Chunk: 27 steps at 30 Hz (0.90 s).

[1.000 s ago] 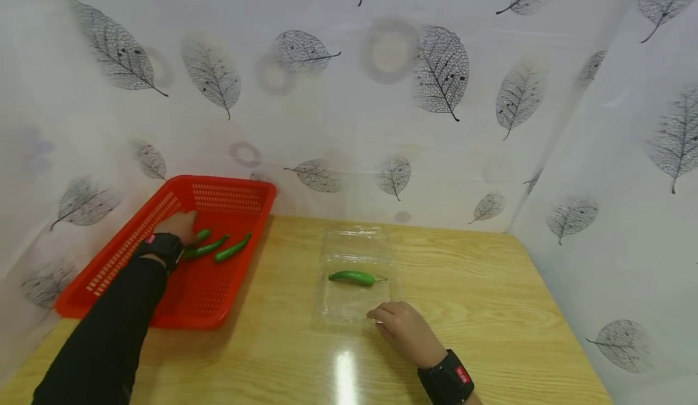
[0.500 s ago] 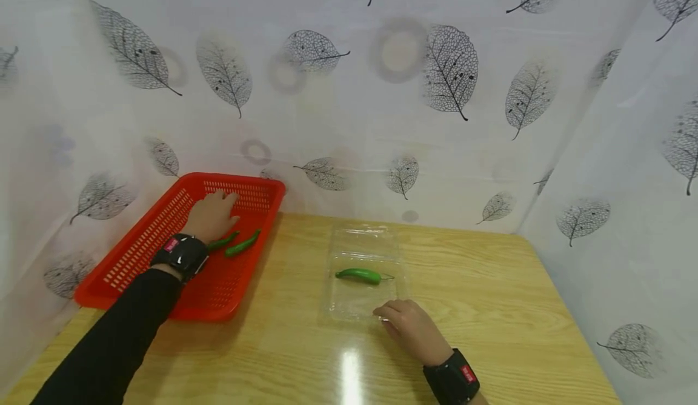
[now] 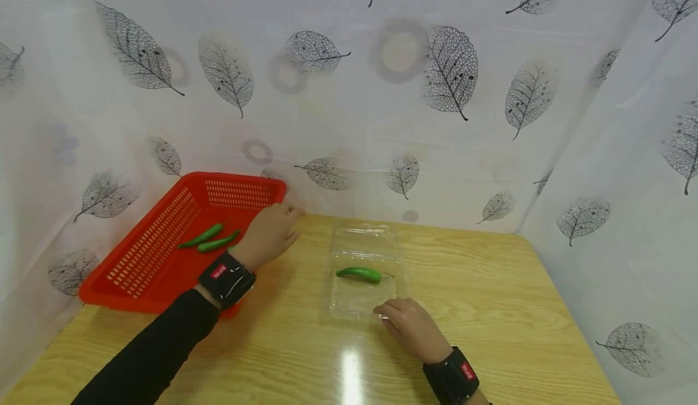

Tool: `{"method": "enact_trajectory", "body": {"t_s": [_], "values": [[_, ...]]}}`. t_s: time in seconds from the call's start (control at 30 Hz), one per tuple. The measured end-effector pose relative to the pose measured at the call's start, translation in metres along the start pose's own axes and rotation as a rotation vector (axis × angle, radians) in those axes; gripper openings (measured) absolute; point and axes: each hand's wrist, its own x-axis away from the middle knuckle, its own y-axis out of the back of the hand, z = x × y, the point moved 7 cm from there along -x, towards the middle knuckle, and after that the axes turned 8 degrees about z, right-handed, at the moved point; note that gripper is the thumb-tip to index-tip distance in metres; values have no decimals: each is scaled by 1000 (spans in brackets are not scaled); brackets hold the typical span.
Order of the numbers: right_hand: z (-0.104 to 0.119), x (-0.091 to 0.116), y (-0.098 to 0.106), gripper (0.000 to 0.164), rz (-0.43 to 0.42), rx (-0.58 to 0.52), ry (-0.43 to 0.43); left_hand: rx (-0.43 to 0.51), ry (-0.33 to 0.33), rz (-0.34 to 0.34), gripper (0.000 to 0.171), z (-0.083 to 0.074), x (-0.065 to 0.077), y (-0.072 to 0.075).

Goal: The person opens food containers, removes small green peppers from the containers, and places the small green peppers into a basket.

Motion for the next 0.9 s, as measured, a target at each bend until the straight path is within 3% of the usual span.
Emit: {"method": "enact_trajectory", "body": {"t_s": [0.17,0.43,0.63,0.9], "values": [[-1,1,0,24,5,0,-1,27,-48,1,38,-25,-5,3],[-1,1,0,25,10,0,-2,34,-51,56,38,-40,-14,0],[0,1,1,25,-7,6,7,33,-108,48,36,-57,-19,1],[0,0,1,24,-4,5,4,64,-246,110,35,-92,-27,-23]]}}
